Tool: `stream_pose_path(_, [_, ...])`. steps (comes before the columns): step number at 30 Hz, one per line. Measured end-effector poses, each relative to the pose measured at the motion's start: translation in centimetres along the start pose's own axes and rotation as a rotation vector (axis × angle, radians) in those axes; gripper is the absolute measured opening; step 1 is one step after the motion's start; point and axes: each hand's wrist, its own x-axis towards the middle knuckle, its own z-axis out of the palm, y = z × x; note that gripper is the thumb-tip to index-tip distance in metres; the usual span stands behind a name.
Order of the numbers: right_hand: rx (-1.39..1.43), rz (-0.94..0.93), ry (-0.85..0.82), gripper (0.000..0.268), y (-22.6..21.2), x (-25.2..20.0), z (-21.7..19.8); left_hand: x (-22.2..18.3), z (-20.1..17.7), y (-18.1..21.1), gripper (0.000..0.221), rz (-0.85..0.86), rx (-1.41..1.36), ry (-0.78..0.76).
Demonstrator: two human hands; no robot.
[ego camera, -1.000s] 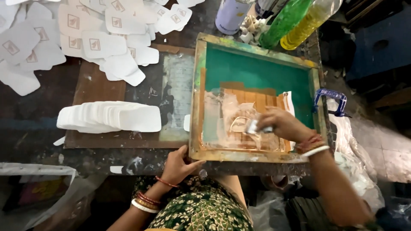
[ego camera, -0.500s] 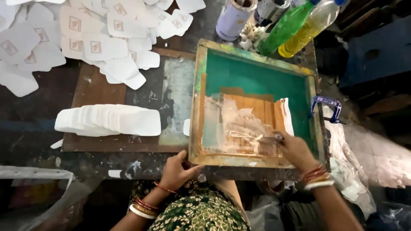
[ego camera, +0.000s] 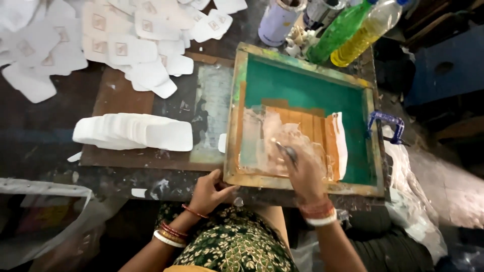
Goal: The recorder is performing screen printing on small white card stock pieces using a manual screen frame and squeegee.
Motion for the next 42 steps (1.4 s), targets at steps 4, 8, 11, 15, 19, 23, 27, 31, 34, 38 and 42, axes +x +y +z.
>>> stream_pose_path(4, [0.007,0.036,0.225,0.030,1.8,-4.7,1.4,0.5,-0.6,3.4,0.039,-0.081,-0.310,-0.091])
stream_pose_path(8, [0.074,-0.023,0.625,0.031,4.7,-5.3,0.9,1.9,-2.2,12.1,0.046,0.313,-0.138,-0.255])
stream_pose_path(11, [0.028,-0.114,0.962,0.038,5.7,-5.8,-2.2,4.7,-1.9,14.2,0.053,0.549,0.019,-0.294])
stream_pose_path(15, [0.110,-0.217,1.085,0.043,5.5,-5.1,-5.5,9.7,1.7,2.6,0.035,0.610,0.537,-0.088])
stream_pose_path(19, [0.031,-0.260,1.051,0.040,2.4,-4.2,-6.8,9.5,2.9,1.3,0.019,0.659,0.706,-0.102])
stream_pose_path(23, [0.057,-0.228,1.041,0.037,3.8,-4.8,-6.3,9.4,2.9,1.8,0.021,0.647,0.720,-0.151])
stream_pose_path(27, [0.094,-0.243,1.013,0.033,4.6,-5.2,-4.1,7.9,2.8,2.6,0.024,0.741,0.782,-0.147])
stream_pose_path(31, [0.204,-0.051,0.739,0.015,4.5,-5.5,-0.6,3.6,1.3,2.9,0.021,0.513,0.131,-0.387])
stream_pose_path(34, [0.092,-0.185,0.235,0.021,2.3,-3.4,0.5,1.6,-0.3,2.4,0.035,-0.231,-0.439,-0.119])
stream_pose_path(38, [0.105,-0.143,-0.203,0.022,-0.6,2.7,0.8,0.8,-1.0,2.2,0.056,-0.210,0.466,-0.150])
stream_pose_path(42, [-0.156,-0.126,-0.497,0.022,-0.7,8.8,3.1,1.0,-0.7,0.3,0.049,-0.052,0.730,-0.152])
